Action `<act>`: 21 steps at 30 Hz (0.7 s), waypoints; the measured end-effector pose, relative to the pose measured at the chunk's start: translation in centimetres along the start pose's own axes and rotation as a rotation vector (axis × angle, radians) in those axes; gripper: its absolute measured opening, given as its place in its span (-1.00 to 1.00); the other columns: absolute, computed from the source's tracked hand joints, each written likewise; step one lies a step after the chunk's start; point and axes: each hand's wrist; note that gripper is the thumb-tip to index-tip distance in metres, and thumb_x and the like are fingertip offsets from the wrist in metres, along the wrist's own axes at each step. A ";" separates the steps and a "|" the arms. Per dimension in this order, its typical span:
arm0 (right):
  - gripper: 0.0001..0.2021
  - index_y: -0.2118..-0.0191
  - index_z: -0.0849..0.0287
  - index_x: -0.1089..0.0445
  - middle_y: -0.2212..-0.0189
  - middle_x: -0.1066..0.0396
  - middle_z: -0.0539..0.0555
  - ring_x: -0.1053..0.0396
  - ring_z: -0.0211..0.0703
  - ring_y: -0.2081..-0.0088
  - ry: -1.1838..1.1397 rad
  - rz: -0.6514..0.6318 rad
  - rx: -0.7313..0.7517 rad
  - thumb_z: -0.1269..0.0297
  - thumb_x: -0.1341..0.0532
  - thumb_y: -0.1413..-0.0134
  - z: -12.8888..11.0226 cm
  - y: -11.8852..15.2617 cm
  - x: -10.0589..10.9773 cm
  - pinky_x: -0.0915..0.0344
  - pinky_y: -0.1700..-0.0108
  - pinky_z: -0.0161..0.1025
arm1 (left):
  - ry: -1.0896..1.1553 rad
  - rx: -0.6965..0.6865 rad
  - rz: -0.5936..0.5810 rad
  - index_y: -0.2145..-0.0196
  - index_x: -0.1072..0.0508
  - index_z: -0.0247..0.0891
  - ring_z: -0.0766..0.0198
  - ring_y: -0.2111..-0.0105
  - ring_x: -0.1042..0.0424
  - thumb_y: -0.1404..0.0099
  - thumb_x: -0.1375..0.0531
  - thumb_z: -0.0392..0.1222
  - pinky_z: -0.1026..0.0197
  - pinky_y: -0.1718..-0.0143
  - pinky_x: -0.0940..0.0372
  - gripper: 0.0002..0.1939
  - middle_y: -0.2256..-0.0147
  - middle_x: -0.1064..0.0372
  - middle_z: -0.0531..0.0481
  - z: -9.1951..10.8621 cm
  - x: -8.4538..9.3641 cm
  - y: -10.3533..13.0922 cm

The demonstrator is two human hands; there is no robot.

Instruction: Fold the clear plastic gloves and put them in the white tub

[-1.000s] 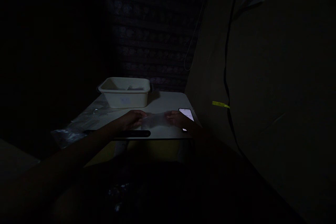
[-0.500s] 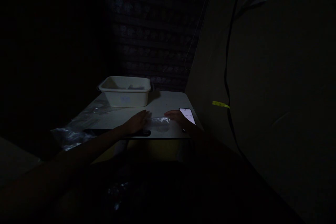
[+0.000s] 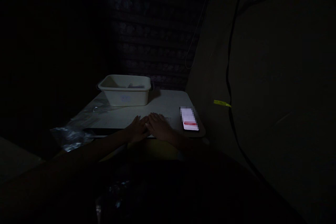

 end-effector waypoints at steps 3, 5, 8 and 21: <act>-0.46 -0.04 0.36 0.06 -0.06 0.07 0.22 0.21 -0.10 -0.09 -0.002 -0.068 -0.010 0.07 0.26 -0.03 -0.3 0.5 -0.4 0.29 -0.05 -0.02 | 0.014 -0.028 -0.031 -0.07 0.11 -0.37 0.10 -0.07 0.24 -0.14 0.19 0.02 -0.09 0.03 0.32 -0.40 -0.09 0.25 -0.25 0.0 0.1 0.2; -0.44 -0.06 0.36 0.10 -0.07 0.09 0.22 0.22 -0.11 -0.10 -0.010 -0.106 -0.016 0.06 0.28 -0.03 -0.1 0.9 -0.6 0.31 -0.05 -0.01 | 0.027 -0.037 -0.038 -0.08 0.15 -0.37 0.11 -0.08 0.25 -0.14 0.20 0.02 -0.11 0.04 0.33 -0.40 -0.09 0.25 -0.25 -0.1 -0.1 0.1; -0.42 -0.06 0.37 0.10 -0.07 0.11 0.23 0.24 -0.10 -0.10 0.017 -0.121 -0.046 0.04 0.29 -0.02 0.3 1.4 -0.7 0.32 -0.04 0.00 | 0.037 -0.030 -0.031 -0.08 0.17 -0.40 0.11 -0.08 0.26 -0.15 0.22 0.03 -0.13 0.04 0.34 -0.38 -0.09 0.28 -0.26 -0.3 -0.7 0.0; -0.38 -0.03 0.50 0.05 -0.05 0.12 0.35 0.24 -0.01 -0.09 0.103 -0.099 -0.209 0.03 0.26 0.00 1.9 2.8 -0.4 0.31 -0.03 -0.01 | 0.014 -0.011 -0.042 -0.07 0.13 -0.42 0.08 -0.08 0.25 -0.12 0.22 0.11 -0.14 0.05 0.37 -0.33 -0.09 0.31 -0.28 -0.2 -0.6 -0.1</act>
Point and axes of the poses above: each hand's wrist, its own y-axis away from the middle knuckle, its own x-axis out of the back of the hand, z = x × y
